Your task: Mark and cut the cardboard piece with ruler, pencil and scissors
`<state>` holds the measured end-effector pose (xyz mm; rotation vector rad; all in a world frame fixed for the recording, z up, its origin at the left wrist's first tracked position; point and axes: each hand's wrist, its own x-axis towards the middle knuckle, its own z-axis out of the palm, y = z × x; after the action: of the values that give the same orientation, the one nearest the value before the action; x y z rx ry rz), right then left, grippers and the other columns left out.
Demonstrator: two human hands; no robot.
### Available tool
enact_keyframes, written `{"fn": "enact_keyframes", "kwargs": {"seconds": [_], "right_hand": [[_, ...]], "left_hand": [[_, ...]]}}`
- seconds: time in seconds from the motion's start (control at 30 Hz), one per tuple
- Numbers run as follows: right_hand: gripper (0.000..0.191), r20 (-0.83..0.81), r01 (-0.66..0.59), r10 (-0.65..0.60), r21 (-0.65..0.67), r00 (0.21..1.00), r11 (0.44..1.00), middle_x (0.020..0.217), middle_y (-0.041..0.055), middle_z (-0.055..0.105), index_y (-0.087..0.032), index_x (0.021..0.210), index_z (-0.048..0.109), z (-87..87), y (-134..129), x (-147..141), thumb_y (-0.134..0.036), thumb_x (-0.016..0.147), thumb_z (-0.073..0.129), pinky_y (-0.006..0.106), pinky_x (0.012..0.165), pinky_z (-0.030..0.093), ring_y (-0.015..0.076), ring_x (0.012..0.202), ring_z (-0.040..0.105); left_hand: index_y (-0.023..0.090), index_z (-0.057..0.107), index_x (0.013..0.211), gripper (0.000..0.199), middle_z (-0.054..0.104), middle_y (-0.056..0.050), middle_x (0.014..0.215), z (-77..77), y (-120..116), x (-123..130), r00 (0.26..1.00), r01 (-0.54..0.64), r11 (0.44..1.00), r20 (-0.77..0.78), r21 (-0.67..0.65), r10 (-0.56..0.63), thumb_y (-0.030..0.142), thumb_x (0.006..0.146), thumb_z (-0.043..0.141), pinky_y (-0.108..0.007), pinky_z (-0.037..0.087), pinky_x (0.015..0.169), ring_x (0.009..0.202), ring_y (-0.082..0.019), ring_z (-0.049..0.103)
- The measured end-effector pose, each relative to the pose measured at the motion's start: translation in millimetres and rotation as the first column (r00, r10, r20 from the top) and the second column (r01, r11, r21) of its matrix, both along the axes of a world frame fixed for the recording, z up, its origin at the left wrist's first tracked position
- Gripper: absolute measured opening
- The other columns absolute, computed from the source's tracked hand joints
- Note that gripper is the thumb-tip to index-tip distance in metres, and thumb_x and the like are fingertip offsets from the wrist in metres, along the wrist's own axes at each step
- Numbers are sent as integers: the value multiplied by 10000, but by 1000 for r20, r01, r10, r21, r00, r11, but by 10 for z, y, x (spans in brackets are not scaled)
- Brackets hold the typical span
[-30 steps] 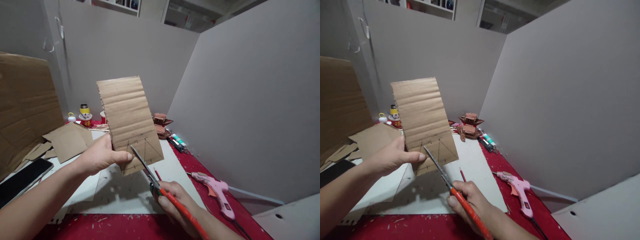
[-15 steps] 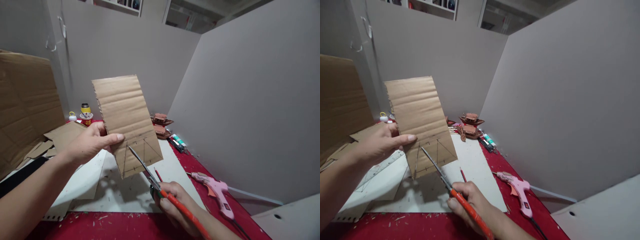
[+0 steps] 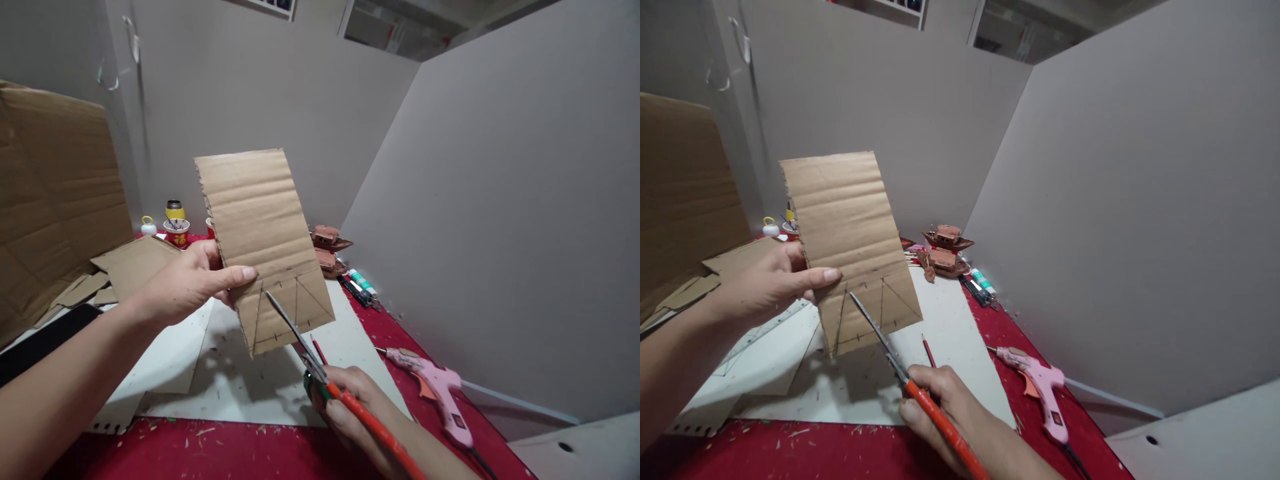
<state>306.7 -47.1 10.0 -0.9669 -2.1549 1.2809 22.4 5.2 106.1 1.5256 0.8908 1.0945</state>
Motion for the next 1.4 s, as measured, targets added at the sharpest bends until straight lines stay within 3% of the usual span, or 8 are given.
{"fn": "enact_keyframes", "kwargs": {"seconds": [0.2,0.37,0.7,0.97,1.17,1.4], "right_hand": [[498,-74,-28,26,-21,997,999,633,-51,325,-206,731,391,-43,-2,8,-660,933,426,234,481,237,98,557,270],[461,-111,-33,32,-6,993,999,635,-57,294,-205,711,374,-39,-14,-25,-588,954,460,228,473,214,88,549,249],[505,-105,-49,47,-12,993,999,590,-59,316,-202,720,413,-37,-15,-13,-658,935,424,231,454,201,89,528,252],[491,-135,-31,24,-56,991,998,566,-62,349,-194,738,423,-8,-68,-43,-636,953,424,234,448,185,73,497,261],[527,-167,-33,19,-84,986,996,512,-72,310,-206,682,405,13,-94,-76,-670,931,437,226,414,180,70,449,259],[496,-83,207,-211,-53,974,977,607,-19,406,-204,720,497,43,-229,-45,-665,904,499,241,521,331,130,575,369]], "left_hand": [[190,664,649,253,615,26,579,12,-37,0,999,45,999,15,5,-45,372,715,828,-245,505,504,517,-126,579],[168,704,771,213,674,3,668,16,-37,-9,997,62,998,45,-16,-61,349,738,811,-244,532,528,575,-134,624],[155,690,787,164,697,-1,730,55,-20,-19,994,98,993,47,-68,-95,281,750,788,-196,491,514,600,-112,618],[162,682,710,151,632,42,602,26,-26,-10,988,117,990,108,-76,-109,255,762,789,-162,439,468,520,-77,565],[155,714,765,183,683,19,663,3,7,-33,986,142,989,99,-52,-136,306,743,815,-170,476,505,564,-88,606],[144,684,668,235,629,34,593,49,-4,-31,986,161,987,46,-23,-160,314,697,844,-188,473,520,539,-83,561]]}}
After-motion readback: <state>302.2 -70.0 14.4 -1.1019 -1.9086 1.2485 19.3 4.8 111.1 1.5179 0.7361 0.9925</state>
